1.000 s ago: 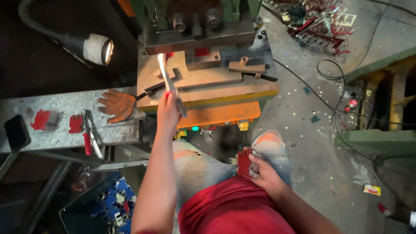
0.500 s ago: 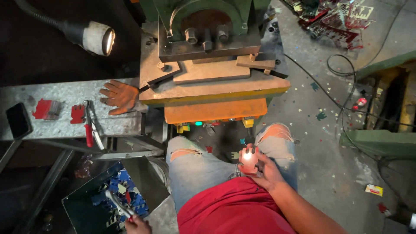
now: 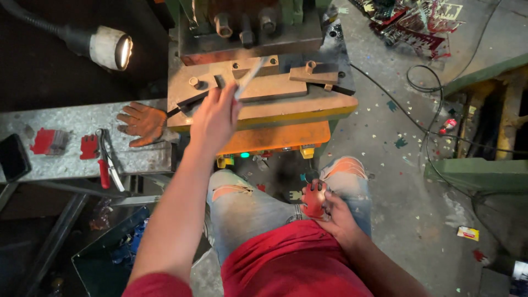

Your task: Manufacturing small red parts by operating a machine press and using hand tools for positioning and removal

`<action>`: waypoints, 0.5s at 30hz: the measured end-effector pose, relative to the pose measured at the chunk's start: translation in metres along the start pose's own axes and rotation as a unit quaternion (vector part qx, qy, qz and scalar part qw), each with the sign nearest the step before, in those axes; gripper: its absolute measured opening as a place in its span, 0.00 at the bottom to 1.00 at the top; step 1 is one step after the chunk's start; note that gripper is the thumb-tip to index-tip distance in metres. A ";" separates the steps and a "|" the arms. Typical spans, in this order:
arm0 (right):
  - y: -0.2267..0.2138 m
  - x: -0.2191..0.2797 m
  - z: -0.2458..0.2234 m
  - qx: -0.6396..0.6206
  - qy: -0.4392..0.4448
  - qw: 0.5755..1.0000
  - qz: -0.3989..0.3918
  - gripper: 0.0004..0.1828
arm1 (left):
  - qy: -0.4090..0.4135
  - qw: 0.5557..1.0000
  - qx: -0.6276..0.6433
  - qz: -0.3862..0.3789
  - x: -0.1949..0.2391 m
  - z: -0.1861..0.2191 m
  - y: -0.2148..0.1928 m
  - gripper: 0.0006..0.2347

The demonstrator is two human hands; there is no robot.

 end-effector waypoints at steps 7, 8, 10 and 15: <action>0.015 0.003 -0.006 -0.030 -0.002 1.000 0.001 0.28 | -0.038 0.996 -0.014 -0.080 -0.003 -0.042 0.031 0.18; 0.014 0.003 -0.004 -0.029 -0.002 1.000 0.005 0.28 | -0.049 0.996 0.004 -0.073 -0.001 -0.047 0.031 0.18; 0.010 0.001 -0.001 -0.021 0.008 1.000 0.004 0.28 | -0.072 0.995 0.021 -0.061 0.013 -0.056 0.029 0.18; 0.041 0.010 -0.015 0.013 0.002 0.995 0.099 0.27 | -0.078 0.961 0.244 -0.107 0.061 -0.042 0.016 0.09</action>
Point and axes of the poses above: each hand's wrist, its own x-axis away from the middle knuckle, its own y-axis out of the palm, z = x × y, the point moved 5 cm from there along -x, towards the middle knuckle, and after that the axes turned 11 degrees about -y, right-handed, at the moved point
